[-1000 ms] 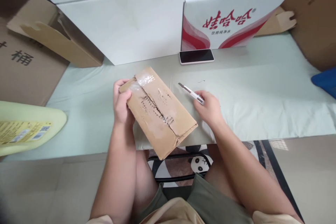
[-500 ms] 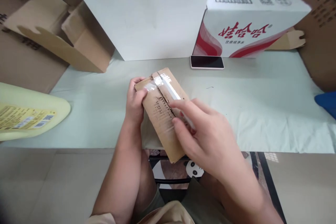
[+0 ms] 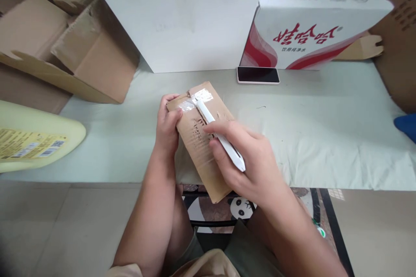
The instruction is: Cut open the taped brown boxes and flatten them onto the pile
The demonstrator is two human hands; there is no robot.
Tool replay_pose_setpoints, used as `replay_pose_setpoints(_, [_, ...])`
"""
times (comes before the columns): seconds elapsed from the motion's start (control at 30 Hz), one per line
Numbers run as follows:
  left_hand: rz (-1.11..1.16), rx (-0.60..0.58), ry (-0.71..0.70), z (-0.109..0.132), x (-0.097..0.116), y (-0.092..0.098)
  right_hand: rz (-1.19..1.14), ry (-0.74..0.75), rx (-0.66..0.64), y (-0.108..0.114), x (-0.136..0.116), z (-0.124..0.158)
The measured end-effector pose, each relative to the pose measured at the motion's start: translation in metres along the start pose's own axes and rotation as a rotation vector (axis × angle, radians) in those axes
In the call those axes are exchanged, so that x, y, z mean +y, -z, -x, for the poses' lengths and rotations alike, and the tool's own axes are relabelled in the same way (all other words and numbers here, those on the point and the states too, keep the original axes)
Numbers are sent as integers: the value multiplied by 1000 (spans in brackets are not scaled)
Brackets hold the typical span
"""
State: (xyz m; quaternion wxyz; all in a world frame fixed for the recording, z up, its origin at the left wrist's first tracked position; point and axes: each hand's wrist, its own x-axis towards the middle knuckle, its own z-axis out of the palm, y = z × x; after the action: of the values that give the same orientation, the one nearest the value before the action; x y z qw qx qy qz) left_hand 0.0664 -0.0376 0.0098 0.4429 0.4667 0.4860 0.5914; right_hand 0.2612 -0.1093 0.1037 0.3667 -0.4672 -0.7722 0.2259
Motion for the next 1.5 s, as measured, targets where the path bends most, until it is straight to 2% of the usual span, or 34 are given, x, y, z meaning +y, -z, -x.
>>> replay_pose_setpoints(0.17, [-2,-19,0,1,-1,2,42,-41,-45,-4,2,-1])
replay_pose_setpoints(0.33, [7,-6,15,2,0,3,75,-47,13,-8,2,0])
replay_pose_setpoints(1.03, [-28,-29,-1,2,-2,3,190,-78,18,-13,0,-3])
replay_pose_setpoints(1.3, [0,-13,10,4,-1,1,114,-130,58,-12,2,0])
replay_pose_setpoints(1.5, [6,-9,-11,4,-2,0,166,-110,27,-15,1,-3])
